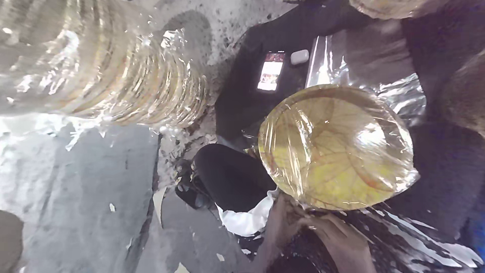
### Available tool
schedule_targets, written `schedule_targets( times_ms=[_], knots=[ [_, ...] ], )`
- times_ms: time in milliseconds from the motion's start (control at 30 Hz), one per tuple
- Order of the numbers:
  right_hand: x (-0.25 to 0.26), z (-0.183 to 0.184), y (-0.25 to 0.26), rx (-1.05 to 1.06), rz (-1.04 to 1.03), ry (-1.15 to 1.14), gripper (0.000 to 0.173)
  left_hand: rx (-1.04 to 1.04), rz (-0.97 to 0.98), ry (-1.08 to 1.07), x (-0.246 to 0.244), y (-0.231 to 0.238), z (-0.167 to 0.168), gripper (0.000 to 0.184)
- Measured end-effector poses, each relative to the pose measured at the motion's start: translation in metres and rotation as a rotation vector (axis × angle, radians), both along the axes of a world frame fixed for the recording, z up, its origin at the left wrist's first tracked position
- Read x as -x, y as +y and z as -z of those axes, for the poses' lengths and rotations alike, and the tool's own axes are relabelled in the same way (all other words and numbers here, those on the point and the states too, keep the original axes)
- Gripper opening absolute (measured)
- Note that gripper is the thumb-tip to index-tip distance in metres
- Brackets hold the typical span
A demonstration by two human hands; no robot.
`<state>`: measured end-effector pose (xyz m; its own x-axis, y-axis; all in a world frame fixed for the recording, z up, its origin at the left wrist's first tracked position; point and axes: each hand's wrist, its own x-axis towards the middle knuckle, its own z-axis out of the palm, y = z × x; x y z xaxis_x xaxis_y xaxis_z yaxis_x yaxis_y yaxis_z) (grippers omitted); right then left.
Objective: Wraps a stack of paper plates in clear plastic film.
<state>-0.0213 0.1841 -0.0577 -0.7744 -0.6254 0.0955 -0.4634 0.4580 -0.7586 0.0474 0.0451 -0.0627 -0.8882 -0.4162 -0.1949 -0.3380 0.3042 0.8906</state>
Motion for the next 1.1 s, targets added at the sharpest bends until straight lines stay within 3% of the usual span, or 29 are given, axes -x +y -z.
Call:
schedule_targets(
  times_ms=[100,167,233,300,367,433,533,667,933,1100],
  knots=[
    [-0.004,-0.004,0.001,-0.020,0.030,-0.068,0.012,0.110,-0.059,0.251,-0.009,-0.001,0.019,0.046],
    [-0.010,-0.006,0.003,-0.050,0.050,-0.149,0.012,0.115,0.064,0.255,-0.014,-0.020,0.019,0.047],
    [-0.013,-0.009,0.005,-0.041,0.094,-0.304,0.014,0.158,0.227,0.288,-0.015,-0.029,0.010,0.020],
    [-0.013,-0.011,0.005,0.039,0.158,-0.600,0.012,0.325,0.396,0.273,-0.014,-0.028,0.008,0.011],
    [-0.010,-0.011,0.003,0.158,0.219,-0.986,0.005,0.330,0.442,0.279,-0.012,-0.025,0.015,0.009],
    [-0.004,-0.009,0.002,0.271,0.268,-1.262,0.018,0.312,0.423,0.356,-0.011,-0.024,0.027,0.007],
    [-0.002,-0.007,0.005,0.331,0.273,-1.391,0.029,0.324,0.401,0.497,-0.007,-0.028,0.037,0.009],
    [-0.004,-0.008,0.003,0.328,0.277,-1.453,0.030,0.349,0.452,0.562,-0.002,-0.037,0.037,0.009],
    [-0.008,-0.007,0.003,0.028,0.175,-0.940,0.028,0.400,0.676,0.509,0.016,-0.051,0.025,0.011],
    [-0.019,-0.002,0.009,0.019,0.069,-0.118,0.025,0.259,0.628,0.386,0.020,-0.045,0.019,0.011]
  ],
)
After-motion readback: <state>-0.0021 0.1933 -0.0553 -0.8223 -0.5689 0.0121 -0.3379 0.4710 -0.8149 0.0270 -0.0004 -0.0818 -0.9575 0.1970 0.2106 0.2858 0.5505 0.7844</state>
